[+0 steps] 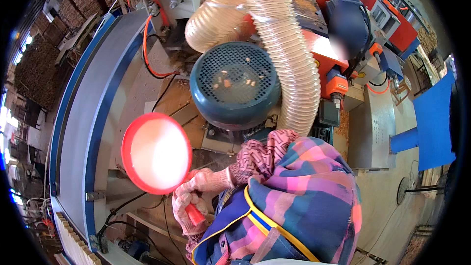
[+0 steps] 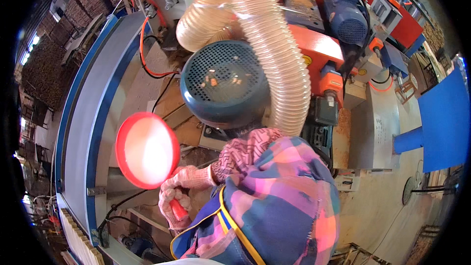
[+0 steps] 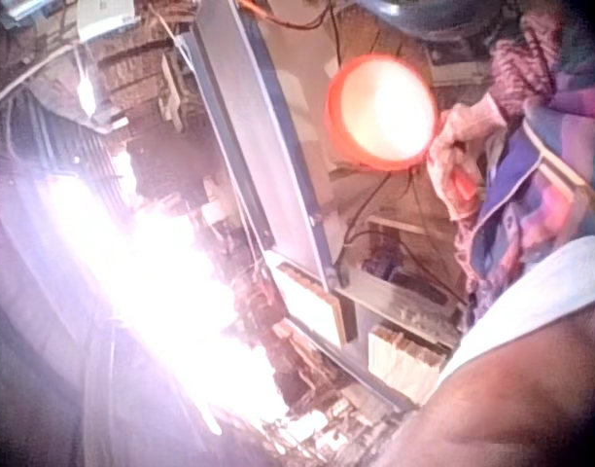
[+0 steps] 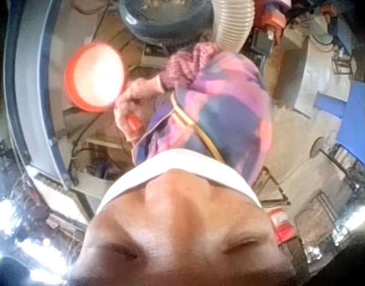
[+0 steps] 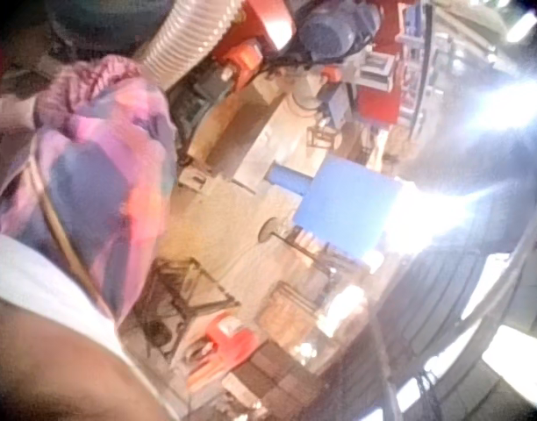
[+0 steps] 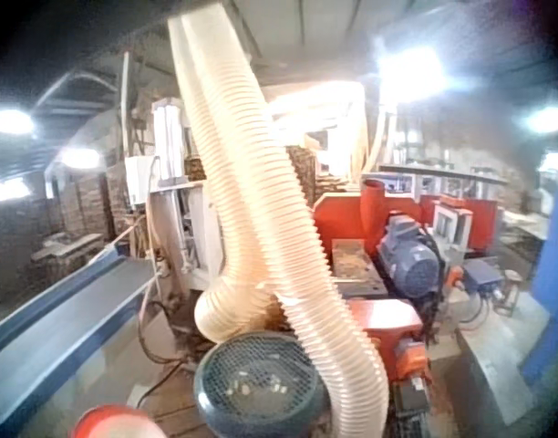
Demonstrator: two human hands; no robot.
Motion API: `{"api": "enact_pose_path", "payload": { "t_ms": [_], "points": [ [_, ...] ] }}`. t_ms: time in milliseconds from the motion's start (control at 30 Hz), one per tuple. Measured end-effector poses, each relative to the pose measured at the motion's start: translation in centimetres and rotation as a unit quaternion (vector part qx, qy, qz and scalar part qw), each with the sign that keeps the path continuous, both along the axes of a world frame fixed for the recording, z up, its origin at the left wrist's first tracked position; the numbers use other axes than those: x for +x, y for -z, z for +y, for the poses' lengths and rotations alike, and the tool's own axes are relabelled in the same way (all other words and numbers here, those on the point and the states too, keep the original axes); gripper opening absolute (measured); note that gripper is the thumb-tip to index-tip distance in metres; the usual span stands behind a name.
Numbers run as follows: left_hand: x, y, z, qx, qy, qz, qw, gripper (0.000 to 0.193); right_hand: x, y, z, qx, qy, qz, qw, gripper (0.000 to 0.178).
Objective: The person arranges wooden planks on a conveyor belt and then pours a white liquid from a red bucket into a machine hopper using a red ladle. The person uses both hands to handle the planks and the ladle while wearing gloves.
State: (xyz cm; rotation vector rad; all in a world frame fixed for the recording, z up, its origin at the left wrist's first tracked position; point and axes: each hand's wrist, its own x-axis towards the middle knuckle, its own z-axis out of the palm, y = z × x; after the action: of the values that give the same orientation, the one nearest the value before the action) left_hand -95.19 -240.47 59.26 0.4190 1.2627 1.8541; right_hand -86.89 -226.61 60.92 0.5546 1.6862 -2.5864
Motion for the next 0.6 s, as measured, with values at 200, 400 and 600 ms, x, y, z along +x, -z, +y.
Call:
{"api": "enact_pose_path", "payload": {
  "t_ms": [200, 400, 600],
  "points": [
    [-7.2, -2.8, 3.7, -0.063, 0.197, -0.131, 0.97, 0.031, -6.5, 7.4, 0.9, -0.102, 0.137, 0.191, 0.967, 0.019],
    [-15.7, -2.1, 5.6, -0.066, 0.296, -0.242, 0.922, 0.025, -10.8, 4.1, 0.1, -0.085, 0.239, 0.044, 0.966, 0.042],
    [-20.8, -3.5, 9.4, -0.075, 0.391, -0.202, 0.895, 0.027, -15.3, 13.4, 2.7, 0.157, 0.301, 0.082, 0.937, 0.052]
  ]
}}
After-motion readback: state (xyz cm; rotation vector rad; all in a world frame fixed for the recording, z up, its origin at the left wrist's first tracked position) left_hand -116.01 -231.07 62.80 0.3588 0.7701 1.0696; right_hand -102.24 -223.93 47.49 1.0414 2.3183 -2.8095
